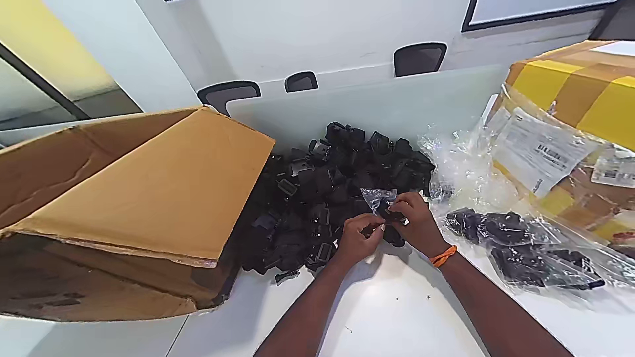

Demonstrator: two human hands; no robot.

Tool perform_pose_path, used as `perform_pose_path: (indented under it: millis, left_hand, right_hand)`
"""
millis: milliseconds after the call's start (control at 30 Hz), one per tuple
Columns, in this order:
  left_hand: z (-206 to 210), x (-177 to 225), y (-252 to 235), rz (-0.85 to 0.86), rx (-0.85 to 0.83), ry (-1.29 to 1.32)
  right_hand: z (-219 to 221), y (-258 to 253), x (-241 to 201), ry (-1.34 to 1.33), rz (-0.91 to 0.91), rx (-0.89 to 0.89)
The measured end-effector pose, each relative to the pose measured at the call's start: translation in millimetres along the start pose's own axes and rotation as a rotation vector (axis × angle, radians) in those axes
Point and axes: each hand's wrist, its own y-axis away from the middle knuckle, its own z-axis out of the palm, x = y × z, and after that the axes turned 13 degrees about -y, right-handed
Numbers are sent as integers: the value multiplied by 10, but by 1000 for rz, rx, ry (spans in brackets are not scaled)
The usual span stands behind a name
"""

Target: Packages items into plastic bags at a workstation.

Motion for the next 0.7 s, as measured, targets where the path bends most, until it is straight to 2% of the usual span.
perform_pose_path:
  millis: [67, 233, 333, 567, 700]
  left_hand:
    - [19, 24, 13, -47, 39, -36]
    - [2, 92, -26, -308, 143, -191]
    - [-23, 119, -59, -414, 119, -199]
    - [-2, 105, -34, -342, 165, -206]
    - [-2, 116, -4, -173, 109, -212]
  right_hand:
    - [-8, -7, -14, -11, -11, -37]
    - [5, -1, -5, -44, -69, -90]
    - [-4, -4, -4, -62, -74, -94]
    - [-27, -11, 57, -9, -59, -205]
    - [-27, -14, 26, 93, -29, -184]
